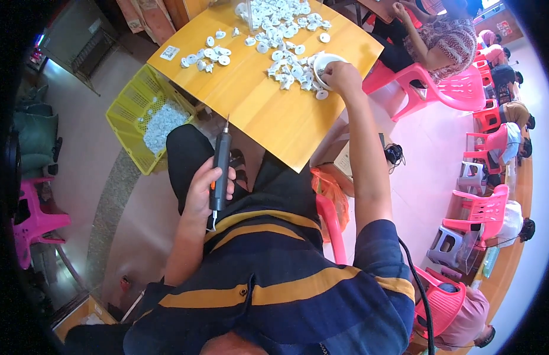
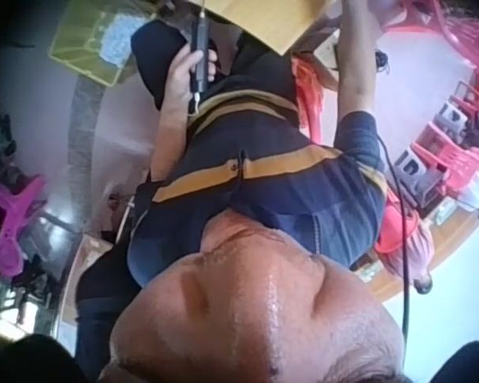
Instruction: Assembling small white plastic components using an electric screwdriver.
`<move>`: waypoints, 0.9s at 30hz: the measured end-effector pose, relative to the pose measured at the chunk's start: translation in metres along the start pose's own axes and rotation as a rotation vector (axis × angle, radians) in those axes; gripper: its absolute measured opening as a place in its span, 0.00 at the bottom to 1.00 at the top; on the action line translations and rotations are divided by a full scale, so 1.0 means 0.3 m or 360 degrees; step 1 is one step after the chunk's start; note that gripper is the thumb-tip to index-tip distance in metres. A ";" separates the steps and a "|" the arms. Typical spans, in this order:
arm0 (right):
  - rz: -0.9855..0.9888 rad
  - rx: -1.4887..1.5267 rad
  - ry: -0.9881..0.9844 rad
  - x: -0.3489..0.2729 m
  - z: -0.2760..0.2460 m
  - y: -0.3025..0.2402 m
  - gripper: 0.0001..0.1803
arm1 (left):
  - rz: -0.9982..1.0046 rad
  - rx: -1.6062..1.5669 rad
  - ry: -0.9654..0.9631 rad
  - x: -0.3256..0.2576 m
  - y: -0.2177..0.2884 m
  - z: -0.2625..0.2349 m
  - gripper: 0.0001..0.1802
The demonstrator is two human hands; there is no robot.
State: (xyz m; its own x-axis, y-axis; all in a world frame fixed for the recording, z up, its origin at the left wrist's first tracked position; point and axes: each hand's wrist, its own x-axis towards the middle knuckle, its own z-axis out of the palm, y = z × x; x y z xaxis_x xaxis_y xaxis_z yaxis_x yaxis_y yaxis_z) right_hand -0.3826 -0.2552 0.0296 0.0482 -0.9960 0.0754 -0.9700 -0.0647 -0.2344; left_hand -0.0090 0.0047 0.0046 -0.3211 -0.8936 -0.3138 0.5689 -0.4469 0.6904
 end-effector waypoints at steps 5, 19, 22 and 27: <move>0.0019 -0.0124 -0.0060 0.032 0.023 -0.007 0.13 | 0.0031 0.0035 0.0001 0.002 -0.007 -0.006 0.21; 0.0050 0.0039 0.0030 0.028 0.004 0.002 0.18 | -0.0009 -0.0065 -0.0012 0.002 -0.009 0.001 0.21; 0.0028 0.0188 0.0276 0.023 -0.009 0.038 0.16 | -0.0022 -0.0027 -0.0028 0.014 -0.015 0.002 0.21; 0.0177 0.1226 0.0334 -0.064 -0.069 -0.055 0.08 | 0.0002 -0.0022 -0.0003 0.004 -0.014 -0.006 0.21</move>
State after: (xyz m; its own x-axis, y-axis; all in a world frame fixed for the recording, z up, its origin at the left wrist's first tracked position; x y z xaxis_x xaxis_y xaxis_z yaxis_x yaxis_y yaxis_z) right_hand -0.3726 -0.2339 0.0521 -0.1586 -0.9717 0.1748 -0.5258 -0.0667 -0.8480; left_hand -0.0103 0.0055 0.0001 -0.3216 -0.8942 -0.3115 0.5799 -0.4461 0.6817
